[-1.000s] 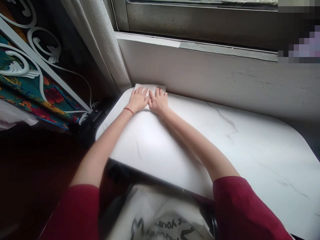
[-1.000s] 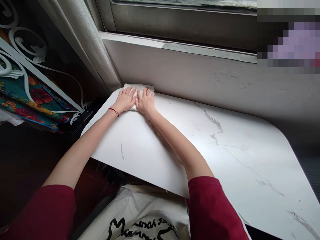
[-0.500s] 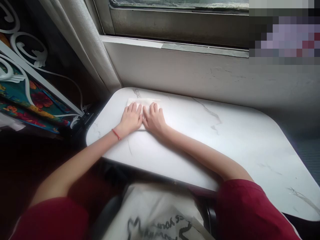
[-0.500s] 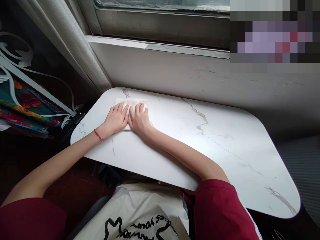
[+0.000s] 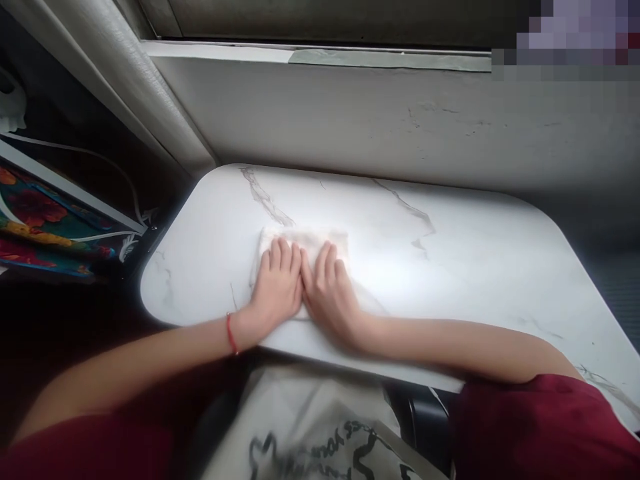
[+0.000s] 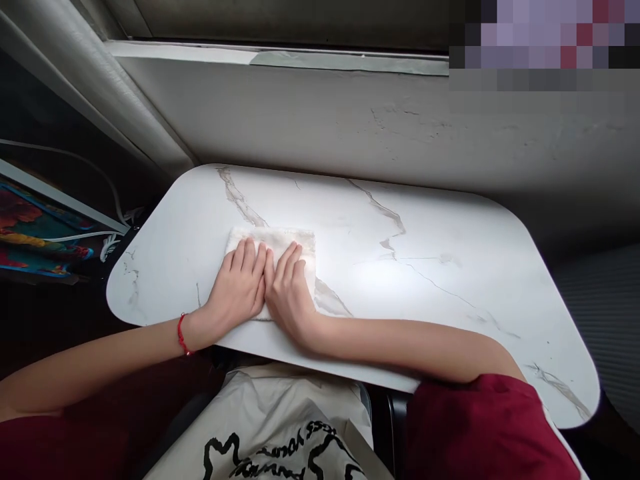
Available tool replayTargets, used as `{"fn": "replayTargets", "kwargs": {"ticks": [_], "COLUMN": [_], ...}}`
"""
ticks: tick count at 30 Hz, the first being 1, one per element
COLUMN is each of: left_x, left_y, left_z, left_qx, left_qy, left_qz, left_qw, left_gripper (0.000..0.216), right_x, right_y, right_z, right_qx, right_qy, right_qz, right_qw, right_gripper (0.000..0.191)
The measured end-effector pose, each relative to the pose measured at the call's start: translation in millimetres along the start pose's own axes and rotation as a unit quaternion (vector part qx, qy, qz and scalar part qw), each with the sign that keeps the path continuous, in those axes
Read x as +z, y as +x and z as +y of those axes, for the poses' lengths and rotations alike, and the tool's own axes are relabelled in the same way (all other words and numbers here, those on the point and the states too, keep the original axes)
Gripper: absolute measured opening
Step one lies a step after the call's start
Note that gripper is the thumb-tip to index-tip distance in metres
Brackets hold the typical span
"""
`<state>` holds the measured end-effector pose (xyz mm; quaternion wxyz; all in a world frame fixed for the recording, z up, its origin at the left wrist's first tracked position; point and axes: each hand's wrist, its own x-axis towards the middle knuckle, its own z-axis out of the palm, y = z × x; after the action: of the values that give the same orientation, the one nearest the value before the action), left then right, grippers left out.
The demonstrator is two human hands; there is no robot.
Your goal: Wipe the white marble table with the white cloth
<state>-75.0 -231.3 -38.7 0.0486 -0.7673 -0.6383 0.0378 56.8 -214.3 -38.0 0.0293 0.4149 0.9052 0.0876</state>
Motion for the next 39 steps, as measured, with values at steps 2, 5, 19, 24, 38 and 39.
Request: {"fn": "replayTargets", "kwargs": {"ticks": [2,5,19,24,38,39], "left_x": [-1.7,-3.5,-4.9,1.5,-11.1,-13.1], "left_y": [25.9,69.5,198.3,199.4,188.7,185.3], "left_z": [-1.8,-2.7,13.9,12.4,20.2,23.2], "left_qx": [0.004,0.004,0.009,0.005,0.002,0.001], "left_qy": [0.015,0.03,-0.03,-0.06,-0.083,-0.079], "left_qz": [0.01,0.018,0.06,0.079,0.069,0.065], "left_qw": [1.0,0.999,0.998,0.995,0.994,0.995], "left_gripper": [0.064,0.062,0.059,0.059,0.06,0.059], "right_x": [4.3,8.7,32.6,39.6,50.8,49.3], "right_y": [18.1,45.9,107.5,109.6,104.8,101.1], "right_z": [17.1,47.6,158.3,166.6,179.6,178.6], "right_qx": [0.016,0.042,0.088,0.067,0.043,0.041], "right_qy": [0.01,0.017,0.037,0.044,0.034,0.029], "right_qz": [0.007,0.003,0.032,0.041,0.075,0.071], "right_qw": [1.0,0.999,0.995,0.996,0.996,0.996], "right_gripper": [0.063,0.061,0.061,0.062,0.06,0.06]}}
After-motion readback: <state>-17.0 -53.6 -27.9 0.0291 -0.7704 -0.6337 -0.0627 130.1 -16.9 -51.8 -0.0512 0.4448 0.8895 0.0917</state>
